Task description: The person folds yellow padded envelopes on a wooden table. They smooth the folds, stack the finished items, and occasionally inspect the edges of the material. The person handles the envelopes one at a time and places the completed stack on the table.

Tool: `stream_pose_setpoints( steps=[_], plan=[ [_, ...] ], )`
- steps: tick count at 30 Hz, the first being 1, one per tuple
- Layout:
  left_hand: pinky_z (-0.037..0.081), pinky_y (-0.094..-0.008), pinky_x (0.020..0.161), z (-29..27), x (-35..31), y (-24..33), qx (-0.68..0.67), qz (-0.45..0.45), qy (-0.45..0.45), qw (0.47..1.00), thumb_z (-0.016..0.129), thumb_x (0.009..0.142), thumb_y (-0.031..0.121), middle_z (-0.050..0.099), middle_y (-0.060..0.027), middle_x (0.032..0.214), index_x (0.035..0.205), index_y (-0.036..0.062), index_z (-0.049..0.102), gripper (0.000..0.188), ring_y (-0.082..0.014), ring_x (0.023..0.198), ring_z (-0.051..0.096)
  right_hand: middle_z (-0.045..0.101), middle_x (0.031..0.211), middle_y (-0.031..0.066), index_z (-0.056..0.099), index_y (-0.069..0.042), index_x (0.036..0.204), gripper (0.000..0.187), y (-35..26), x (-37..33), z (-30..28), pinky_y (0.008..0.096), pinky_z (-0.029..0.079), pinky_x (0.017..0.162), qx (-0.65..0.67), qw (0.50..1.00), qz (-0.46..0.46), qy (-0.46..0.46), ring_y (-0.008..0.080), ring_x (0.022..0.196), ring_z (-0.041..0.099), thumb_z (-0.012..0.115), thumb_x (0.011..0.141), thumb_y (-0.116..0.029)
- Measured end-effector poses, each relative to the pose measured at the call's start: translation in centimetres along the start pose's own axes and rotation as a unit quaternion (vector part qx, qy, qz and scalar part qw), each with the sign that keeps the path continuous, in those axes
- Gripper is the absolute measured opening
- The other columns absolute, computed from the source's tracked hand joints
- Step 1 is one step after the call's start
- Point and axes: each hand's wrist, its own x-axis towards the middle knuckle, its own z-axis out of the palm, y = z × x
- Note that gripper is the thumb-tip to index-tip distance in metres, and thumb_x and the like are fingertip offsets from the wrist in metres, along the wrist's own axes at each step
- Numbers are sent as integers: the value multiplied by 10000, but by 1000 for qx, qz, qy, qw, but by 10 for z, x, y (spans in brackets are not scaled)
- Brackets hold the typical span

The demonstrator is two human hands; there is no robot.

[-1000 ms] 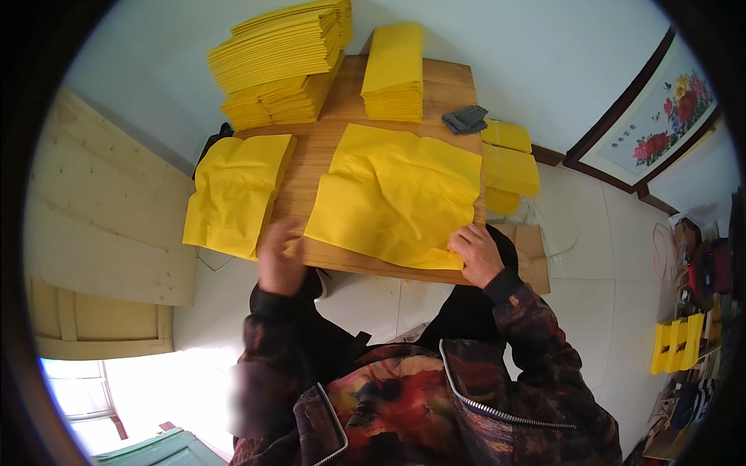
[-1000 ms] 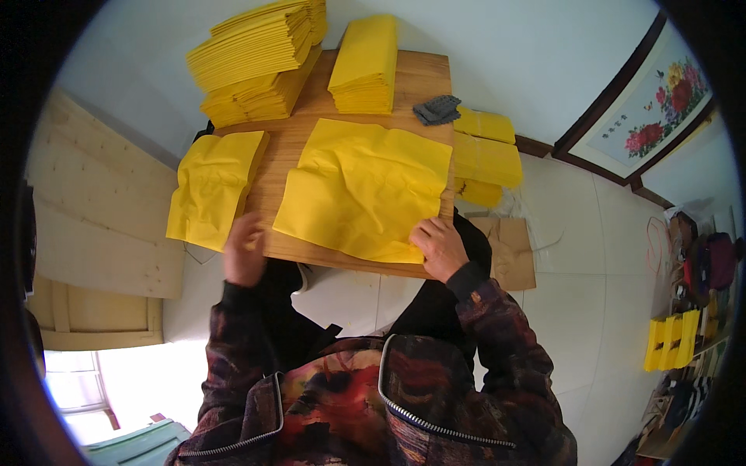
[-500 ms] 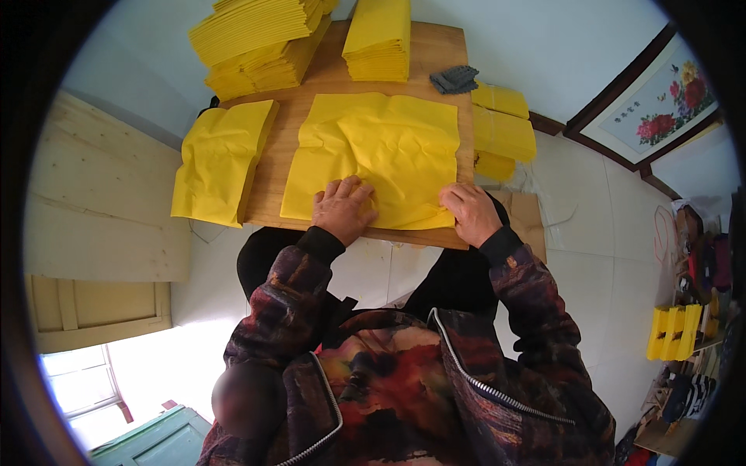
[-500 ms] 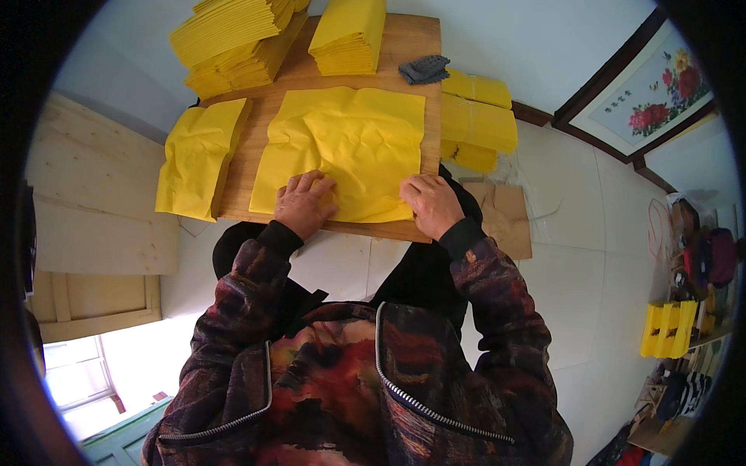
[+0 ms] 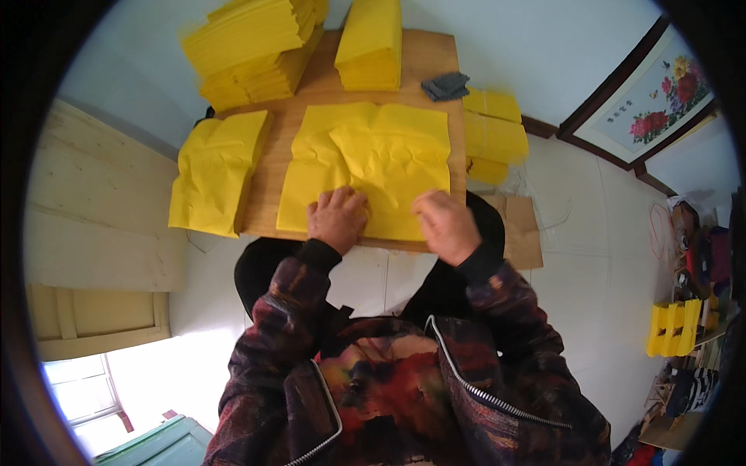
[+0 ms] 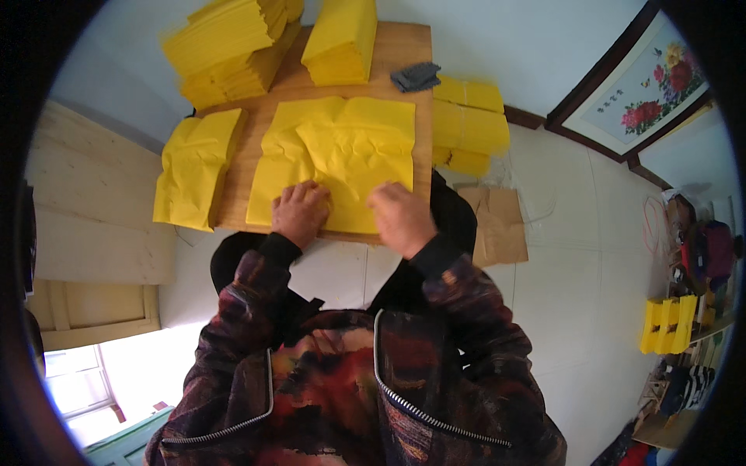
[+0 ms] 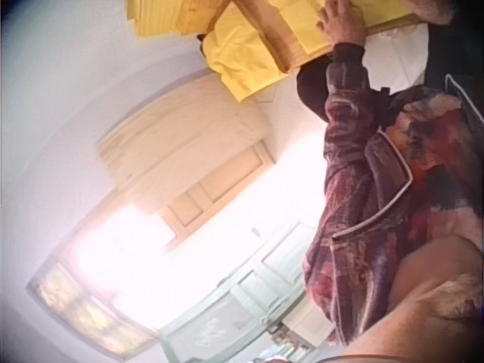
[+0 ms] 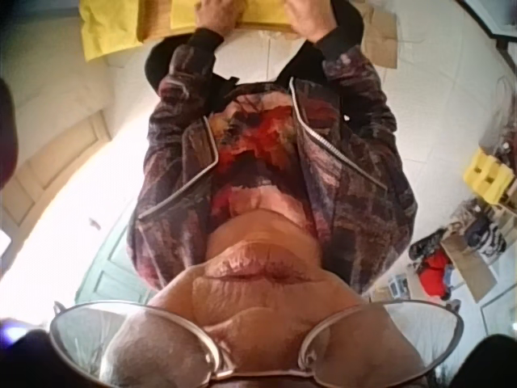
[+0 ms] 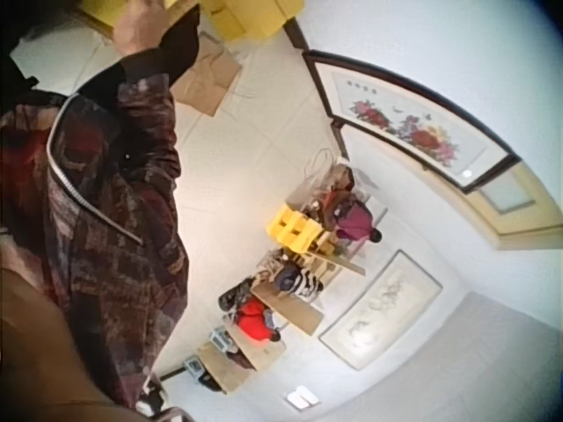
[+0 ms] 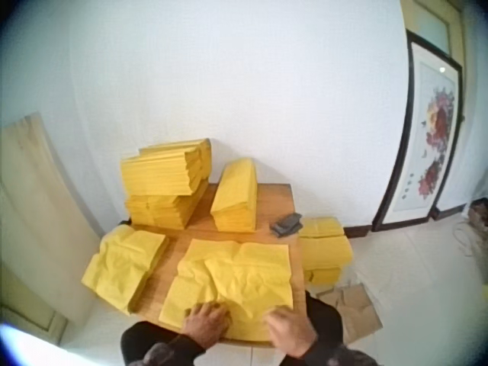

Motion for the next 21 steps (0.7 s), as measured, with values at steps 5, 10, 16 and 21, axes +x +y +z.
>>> stream_pose_setpoints(
  steps=[5, 10, 16, 21],
  plan=[
    [375, -458, 906, -9, 0, 6, -20, -2, 5, 1000, 622, 795, 310, 543, -9, 1207, 1131, 232, 606, 346, -256, 1135, 484, 535, 853, 115, 554, -67, 806, 48, -15, 6, 36, 421, 469, 707, -83, 993, 69, -55, 336, 860, 549, 599, 790, -74],
    [376, -472, 917, -20, -6, 14, -54, -32, -77, 995, 634, 801, 288, 537, -41, 1199, 1138, 213, 606, 347, -287, 1136, 477, 569, 841, 140, 564, -41, 797, 52, -7, 10, 7, 440, 463, 708, -122, 967, 167, -151, 362, 834, 569, 581, 803, -90],
    [417, -413, 844, -6, 49, 6, -114, -21, 63, 991, 553, 819, 111, 560, -79, 1033, 949, 99, 587, 135, -302, 992, 534, 612, 948, 167, 584, -31, 869, 90, -8, 79, 68, 462, 470, 773, -23, 995, 89, -39, 388, 906, 568, 536, 830, -96],
    [339, -422, 1021, 24, 74, -12, -146, -83, 91, 982, 520, 867, 198, 507, -124, 1254, 1202, 69, 516, 359, -306, 1214, 446, 607, 1024, 172, 598, -23, 981, 169, 12, 104, 123, 451, 448, 855, 15, 993, 72, 90, 369, 986, 554, 540, 853, -118]
  ],
)
